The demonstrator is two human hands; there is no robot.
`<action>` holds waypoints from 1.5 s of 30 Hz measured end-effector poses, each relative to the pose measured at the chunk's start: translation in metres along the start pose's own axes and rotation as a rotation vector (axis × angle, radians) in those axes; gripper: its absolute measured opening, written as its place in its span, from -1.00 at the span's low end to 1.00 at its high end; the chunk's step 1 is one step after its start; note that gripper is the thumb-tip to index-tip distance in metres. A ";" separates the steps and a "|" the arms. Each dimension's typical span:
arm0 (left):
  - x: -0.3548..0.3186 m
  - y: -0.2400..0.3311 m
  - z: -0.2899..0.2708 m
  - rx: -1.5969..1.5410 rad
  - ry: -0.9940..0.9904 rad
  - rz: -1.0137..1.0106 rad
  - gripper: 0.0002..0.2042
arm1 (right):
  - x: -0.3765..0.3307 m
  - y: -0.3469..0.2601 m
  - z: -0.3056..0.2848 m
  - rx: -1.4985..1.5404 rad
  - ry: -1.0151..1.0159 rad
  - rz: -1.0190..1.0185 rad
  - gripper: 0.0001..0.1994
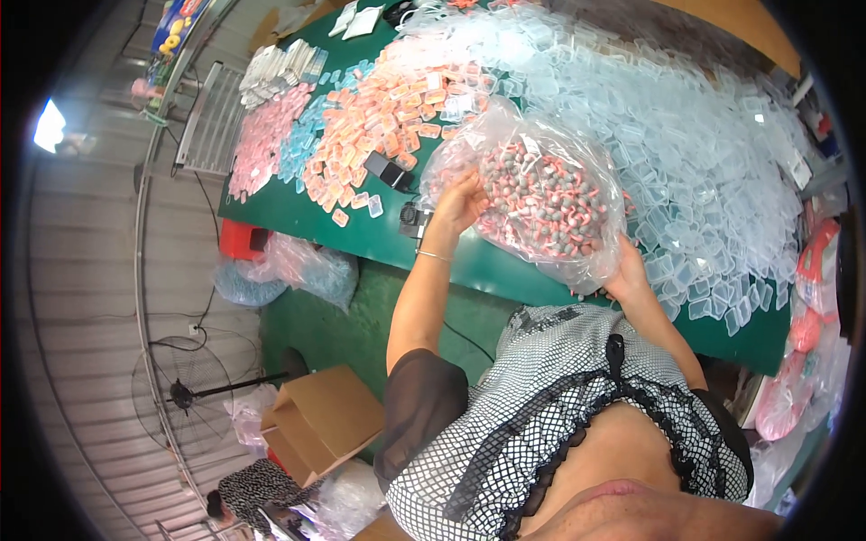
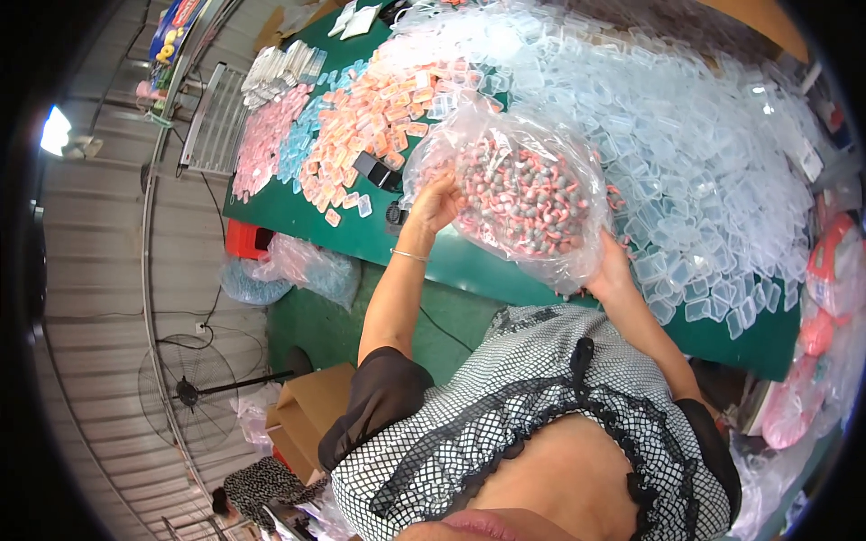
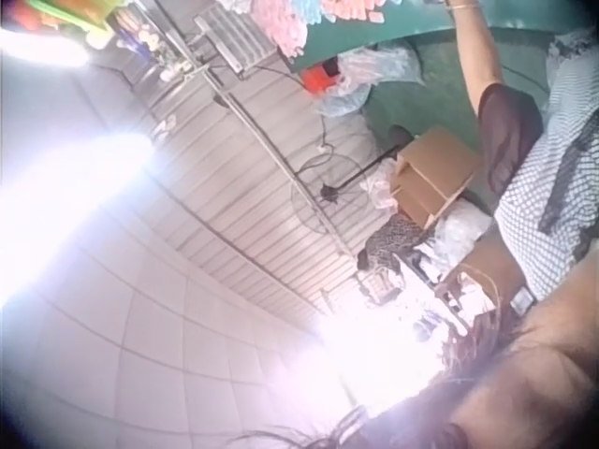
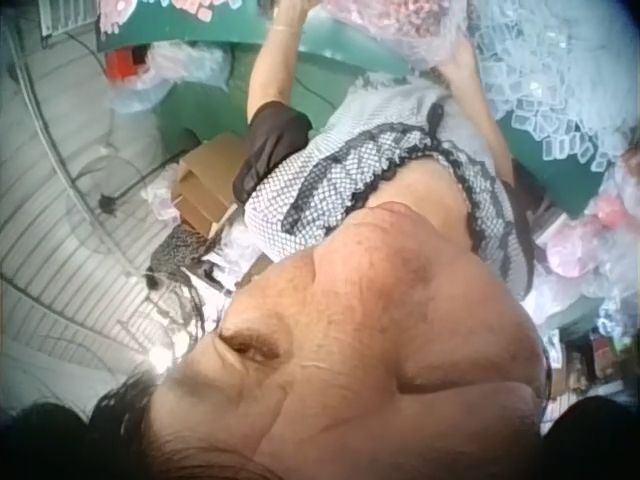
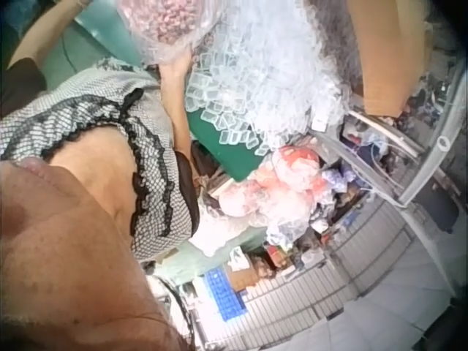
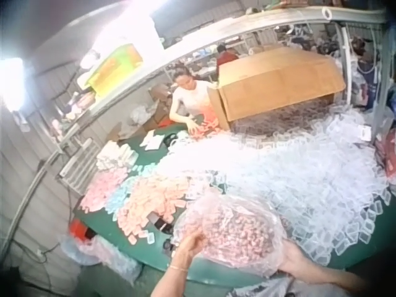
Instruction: Packaging small pink beads or capsules into plastic bags and clear containers at a workshop table.
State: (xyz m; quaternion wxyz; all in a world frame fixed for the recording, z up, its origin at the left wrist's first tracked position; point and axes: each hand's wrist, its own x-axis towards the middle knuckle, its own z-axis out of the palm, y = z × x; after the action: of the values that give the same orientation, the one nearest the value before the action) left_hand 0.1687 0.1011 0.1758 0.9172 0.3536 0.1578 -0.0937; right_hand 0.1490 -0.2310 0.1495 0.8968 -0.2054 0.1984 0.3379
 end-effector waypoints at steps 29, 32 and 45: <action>-0.088 0.105 0.218 0.762 0.018 0.880 -0.91 | -0.009 -0.001 0.013 0.106 -0.170 -0.028 -0.70; -0.074 0.106 0.235 0.803 -0.009 0.785 -0.90 | -0.005 0.000 0.001 0.056 -0.227 -0.098 -0.63; -0.061 0.107 0.183 0.759 -0.017 0.845 -0.78 | -0.002 0.001 -0.008 0.156 -0.290 -0.047 -0.62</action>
State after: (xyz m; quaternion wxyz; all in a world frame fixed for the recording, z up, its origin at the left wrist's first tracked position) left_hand 0.1834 0.0591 0.3923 0.6848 0.6902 -0.0496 0.2285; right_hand 0.1450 -0.2358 0.1433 0.9370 -0.0889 0.0874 0.3264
